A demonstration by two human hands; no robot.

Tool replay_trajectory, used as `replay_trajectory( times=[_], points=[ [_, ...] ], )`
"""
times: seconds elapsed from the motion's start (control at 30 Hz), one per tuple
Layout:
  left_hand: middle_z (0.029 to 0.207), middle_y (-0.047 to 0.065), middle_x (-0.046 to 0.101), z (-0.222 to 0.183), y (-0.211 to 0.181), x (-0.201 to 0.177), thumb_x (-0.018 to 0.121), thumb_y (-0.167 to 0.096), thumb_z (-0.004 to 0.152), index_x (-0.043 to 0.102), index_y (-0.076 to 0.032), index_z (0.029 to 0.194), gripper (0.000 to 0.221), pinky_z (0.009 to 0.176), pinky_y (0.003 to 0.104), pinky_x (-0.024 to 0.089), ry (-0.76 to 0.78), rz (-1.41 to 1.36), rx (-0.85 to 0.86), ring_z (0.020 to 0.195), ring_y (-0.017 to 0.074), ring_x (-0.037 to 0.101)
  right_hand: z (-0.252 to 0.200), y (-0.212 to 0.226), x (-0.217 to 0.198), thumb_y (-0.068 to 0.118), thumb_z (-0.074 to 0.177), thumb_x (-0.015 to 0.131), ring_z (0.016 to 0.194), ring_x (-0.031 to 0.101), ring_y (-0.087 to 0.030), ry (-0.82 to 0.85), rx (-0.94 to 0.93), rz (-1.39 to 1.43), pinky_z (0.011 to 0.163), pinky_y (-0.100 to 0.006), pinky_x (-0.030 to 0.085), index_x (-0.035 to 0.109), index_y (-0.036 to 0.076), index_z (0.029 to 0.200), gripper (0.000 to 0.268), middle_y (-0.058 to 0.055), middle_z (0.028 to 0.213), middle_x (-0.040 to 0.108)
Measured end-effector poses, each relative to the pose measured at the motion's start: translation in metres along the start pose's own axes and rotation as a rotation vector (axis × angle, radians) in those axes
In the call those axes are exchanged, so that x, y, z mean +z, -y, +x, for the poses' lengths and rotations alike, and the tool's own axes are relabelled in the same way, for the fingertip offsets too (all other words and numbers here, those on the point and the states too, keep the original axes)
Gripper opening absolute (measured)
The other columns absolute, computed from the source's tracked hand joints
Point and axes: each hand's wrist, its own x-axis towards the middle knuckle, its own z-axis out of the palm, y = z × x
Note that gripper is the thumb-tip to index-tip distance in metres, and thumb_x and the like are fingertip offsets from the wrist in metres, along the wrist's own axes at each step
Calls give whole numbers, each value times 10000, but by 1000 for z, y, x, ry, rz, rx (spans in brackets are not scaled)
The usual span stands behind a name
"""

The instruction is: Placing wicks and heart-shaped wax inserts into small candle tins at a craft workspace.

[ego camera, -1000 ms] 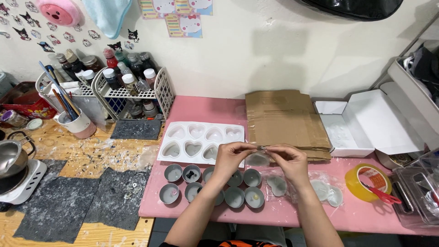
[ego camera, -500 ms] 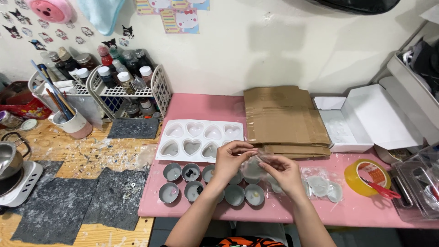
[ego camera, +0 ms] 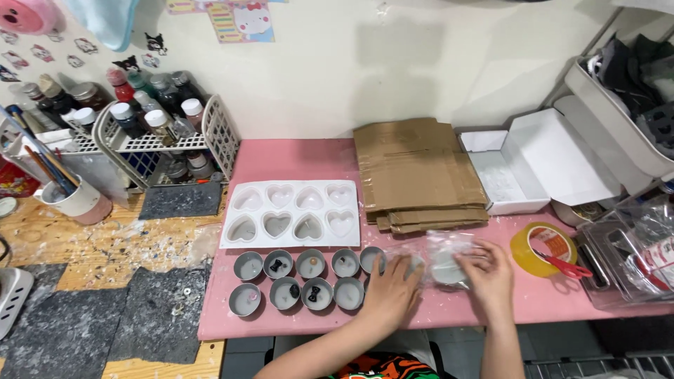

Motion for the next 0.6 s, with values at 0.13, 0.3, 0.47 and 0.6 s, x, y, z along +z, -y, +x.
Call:
replay_trajectory(
  times=[0.13,0.3,0.47,0.6],
  points=[
    [1415,198,552,-2,10,47,570,-197,886,626,-89,1348,477,1167,666,122,74,317,-35,1361,334,485,-9,-8,20,-46,789,830,837,644,-151,0,63,-150,720,-278,558,623,-14,1242,498,-130,968,675],
    [1465,183,552,1,10,43,500,-139,964,620,-54,1338,401,1219,672,60,228,330,-89,1404,308,474,-11,5,29,113,805,841,823,724,-156,3,31,-507,732,-294,593,680,75,1202,430,-88,933,745],
    [1460,201,537,0,1,32,590,-192,919,547,-20,1407,519,1213,650,99,146,306,-70,1378,323,475,10,2,9,176,830,820,899,695,-215,-6,-260,-730,828,-368,573,729,76,1122,321,-120,1047,717],
    [1453,244,493,-2,-8,19,747,-316,824,479,-11,1450,746,1179,626,163,94,127,11,1379,385,435,75,48,-11,202,982,716,960,704,-248,-155,-167,-683,867,-431,563,729,68,1134,203,-135,1087,751]
  ],
)
